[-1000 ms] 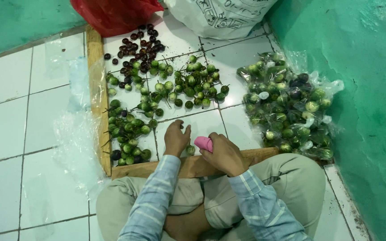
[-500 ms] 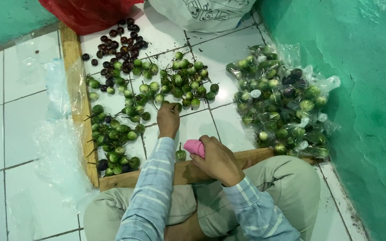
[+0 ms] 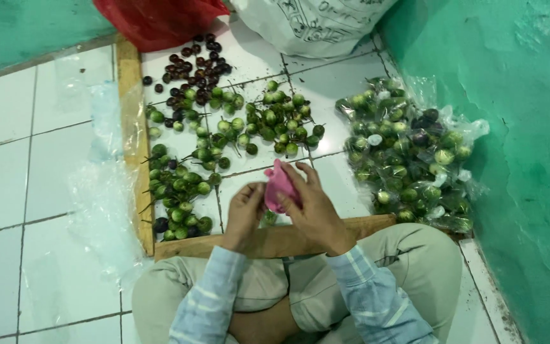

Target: Cleaning small green fruits with a cloth and placing them into a plastic bag

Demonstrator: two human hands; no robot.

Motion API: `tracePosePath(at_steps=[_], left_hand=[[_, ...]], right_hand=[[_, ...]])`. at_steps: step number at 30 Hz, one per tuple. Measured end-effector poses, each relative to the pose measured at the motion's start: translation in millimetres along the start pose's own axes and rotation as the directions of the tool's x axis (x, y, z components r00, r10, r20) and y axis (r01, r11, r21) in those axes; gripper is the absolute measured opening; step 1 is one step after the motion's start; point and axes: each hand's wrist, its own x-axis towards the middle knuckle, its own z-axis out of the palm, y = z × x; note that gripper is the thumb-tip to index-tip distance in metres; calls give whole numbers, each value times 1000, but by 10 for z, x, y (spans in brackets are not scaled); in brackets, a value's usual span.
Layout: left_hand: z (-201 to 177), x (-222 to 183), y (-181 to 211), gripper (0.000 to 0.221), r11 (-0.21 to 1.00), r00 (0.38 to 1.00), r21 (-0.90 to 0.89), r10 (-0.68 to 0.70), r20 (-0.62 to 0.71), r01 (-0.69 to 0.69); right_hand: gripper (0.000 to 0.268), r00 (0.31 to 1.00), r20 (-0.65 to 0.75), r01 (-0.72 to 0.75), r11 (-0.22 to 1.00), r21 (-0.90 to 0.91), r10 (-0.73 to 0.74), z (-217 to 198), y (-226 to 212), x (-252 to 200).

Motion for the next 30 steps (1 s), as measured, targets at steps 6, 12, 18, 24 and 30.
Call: tracePosePath(at_steps=[6, 12, 18, 24, 30], left_hand=[[-331, -259, -349, 16, 999, 992, -25, -24, 121, 27], [-430, -299, -359, 16, 998, 991, -70, 3, 132, 6], [-296, -375, -174, 17, 989, 995, -146, 8, 95, 6], [-369, -300, -244, 22, 987, 1000, -159, -12, 26, 16], [-422, -257, -363, 19, 994, 1000, -105, -30, 1, 30]], right_hand=[[48, 997, 41, 72, 987, -144, -67, 356, 320, -71], [17, 978, -48, 198, 974, -113, -205, 471, 286, -94], [19, 965, -221, 191, 958, 216, -143, 411, 171, -46], [33, 990, -101, 122, 943, 309, -94, 345, -57, -180], [41, 968, -15, 248, 968, -45, -249, 635, 324, -107]])
